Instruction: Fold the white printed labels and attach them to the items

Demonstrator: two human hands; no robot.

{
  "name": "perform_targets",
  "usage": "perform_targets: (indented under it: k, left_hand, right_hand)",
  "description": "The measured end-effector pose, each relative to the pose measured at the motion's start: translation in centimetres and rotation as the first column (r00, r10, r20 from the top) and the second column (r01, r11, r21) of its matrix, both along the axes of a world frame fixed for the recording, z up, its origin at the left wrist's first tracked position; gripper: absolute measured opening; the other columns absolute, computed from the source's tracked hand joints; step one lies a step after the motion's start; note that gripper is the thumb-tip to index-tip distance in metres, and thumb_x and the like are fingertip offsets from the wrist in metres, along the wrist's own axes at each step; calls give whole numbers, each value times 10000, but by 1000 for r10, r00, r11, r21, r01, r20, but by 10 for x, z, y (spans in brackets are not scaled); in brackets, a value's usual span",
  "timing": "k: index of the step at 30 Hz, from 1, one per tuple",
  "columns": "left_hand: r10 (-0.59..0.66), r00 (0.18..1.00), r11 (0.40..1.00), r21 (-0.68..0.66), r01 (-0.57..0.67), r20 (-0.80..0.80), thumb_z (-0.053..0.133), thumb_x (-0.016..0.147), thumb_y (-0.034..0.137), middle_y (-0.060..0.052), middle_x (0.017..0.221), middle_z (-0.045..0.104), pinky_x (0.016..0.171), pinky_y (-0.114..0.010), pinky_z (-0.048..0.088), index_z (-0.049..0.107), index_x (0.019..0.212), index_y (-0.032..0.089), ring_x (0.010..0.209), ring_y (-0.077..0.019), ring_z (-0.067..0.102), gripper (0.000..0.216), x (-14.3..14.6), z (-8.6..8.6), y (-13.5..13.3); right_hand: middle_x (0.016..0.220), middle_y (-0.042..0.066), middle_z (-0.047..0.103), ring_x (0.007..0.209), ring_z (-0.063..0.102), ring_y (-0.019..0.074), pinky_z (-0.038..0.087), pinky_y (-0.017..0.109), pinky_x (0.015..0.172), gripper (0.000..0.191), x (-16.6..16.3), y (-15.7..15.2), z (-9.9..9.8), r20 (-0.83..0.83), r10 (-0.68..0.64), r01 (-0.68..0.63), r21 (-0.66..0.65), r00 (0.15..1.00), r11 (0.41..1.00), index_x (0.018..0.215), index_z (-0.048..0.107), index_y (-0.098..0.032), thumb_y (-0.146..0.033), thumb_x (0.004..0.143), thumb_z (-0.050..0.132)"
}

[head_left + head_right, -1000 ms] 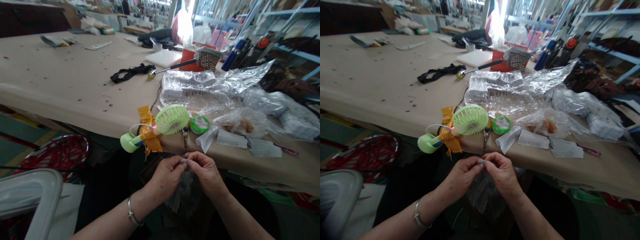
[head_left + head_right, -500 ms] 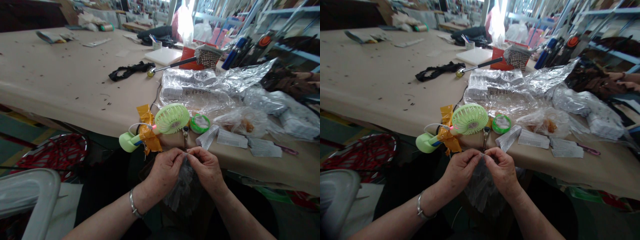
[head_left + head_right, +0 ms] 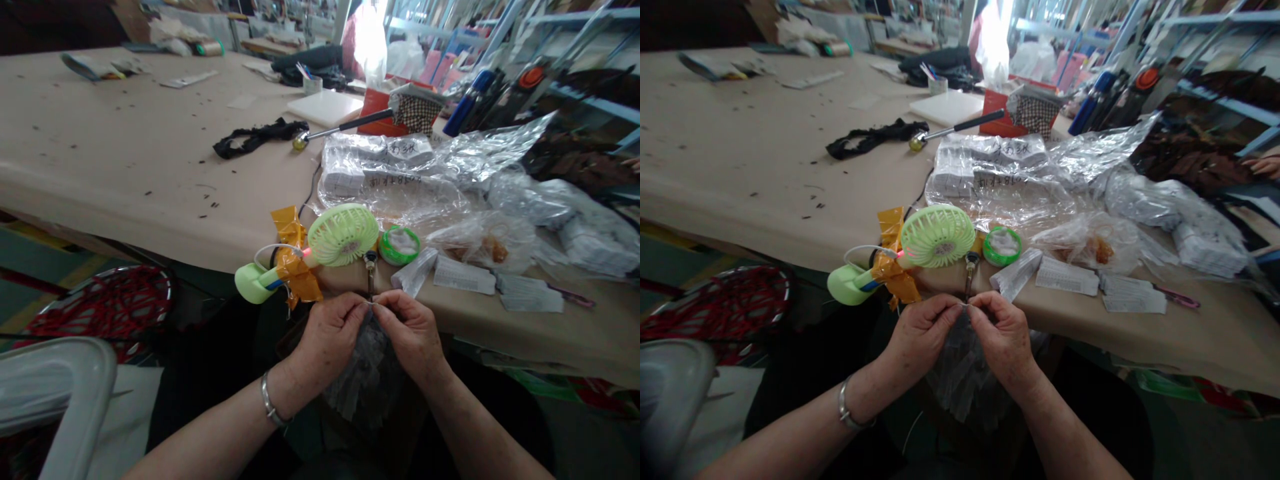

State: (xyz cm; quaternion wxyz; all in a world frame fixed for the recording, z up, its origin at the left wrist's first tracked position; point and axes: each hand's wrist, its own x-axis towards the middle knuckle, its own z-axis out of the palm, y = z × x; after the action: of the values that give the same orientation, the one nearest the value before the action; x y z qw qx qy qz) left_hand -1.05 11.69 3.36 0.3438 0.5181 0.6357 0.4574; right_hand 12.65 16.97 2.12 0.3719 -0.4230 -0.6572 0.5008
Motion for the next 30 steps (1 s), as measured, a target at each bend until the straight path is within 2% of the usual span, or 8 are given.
perform_targets:
  k: [9, 15, 19, 22, 24, 26, 28, 30]
  left_hand:
    - [4, 999, 1000, 1, -4, 34, 499, 855, 230, 27, 618, 596, 568, -193, 385, 656, 721, 173, 587, -105, 529, 214, 0, 2, 0]
    - [-35, 991, 997, -59, 43, 130, 500, 868, 251, 20, 656, 603, 599, -196, 402, 645, 745, 170, 627, -109, 537, 207, 3, 3, -12]
    - [-20, 990, 995, -96, 33, 140, 513, 857, 247, 25, 614, 580, 573, -198, 391, 635, 687, 172, 597, -109, 516, 223, 0, -7, -21]
    - [3, 990, 991, -134, 17, 144, 533, 838, 255, 2, 632, 647, 596, -218, 429, 684, 692, 181, 622, -140, 576, 222, -4, -23, -25]
    - [40, 988, 990, -139, -19, 150, 572, 801, 245, -37, 876, 735, 772, -273, 479, 730, 875, 199, 831, -202, 652, 181, -5, -35, -25]
    - [60, 992, 986, -160, -41, 114, 574, 775, 223, -60, 1028, 729, 901, -326, 461, 718, 989, 201, 987, -240, 643, 259, -6, -46, -25]
    - [39, 997, 985, -173, -26, 69, 551, 785, 231, -64, 1046, 725, 928, -339, 451, 711, 1006, 200, 1011, -243, 640, 274, -5, -54, -27]
    - [-5, 999, 982, -189, 13, 46, 524, 808, 245, -59, 996, 733, 887, -323, 468, 713, 972, 200, 961, -230, 655, 255, -4, -57, -30]
  right_hand:
    - [664, -19, 613, 611, 550, 117, 446, 220, 587, 106, -1, 0, -1, -67, -15, 11, -51, 998, 999, 769, 626, -190, -294, 783, 639]
    - [759, 4, 669, 668, 611, 138, 490, 230, 612, 120, 15, -18, 4, -10, 77, -78, -104, 997, 991, 859, 645, -199, -308, 807, 636]
    - [780, 6, 674, 700, 631, 142, 494, 233, 635, 67, 34, -22, 24, 180, 149, -177, 149, 972, 973, 866, 639, -220, -244, 859, 577]
    - [863, 31, 668, 805, 630, 165, 505, 271, 720, 104, 43, -2, 41, 285, 49, -193, 500, 957, 844, 908, 626, -226, -181, 871, 539]
    - [1026, 73, 654, 996, 594, 215, 484, 353, 877, 170, 43, 22, 47, 350, -96, -189, 694, 932, 695, 1009, 626, -216, -179, 875, 529]
    - [1191, 113, 602, 1184, 487, 280, 406, 453, 1004, 252, 39, 46, 47, 429, -248, -226, 788, 869, 572, 1116, 615, -188, -230, 879, 538]
    - [1290, 125, 550, 1263, 405, 325, 357, 512, 1040, 319, 34, 65, 44, 518, -341, -285, 790, 785, 543, 1168, 601, -172, -291, 877, 551]
    - [1321, 116, 532, 1282, 380, 343, 340, 538, 1042, 335, 30, 74, 40, 586, -362, -333, 758, 725, 561, 1176, 599, -181, -315, 871, 558]
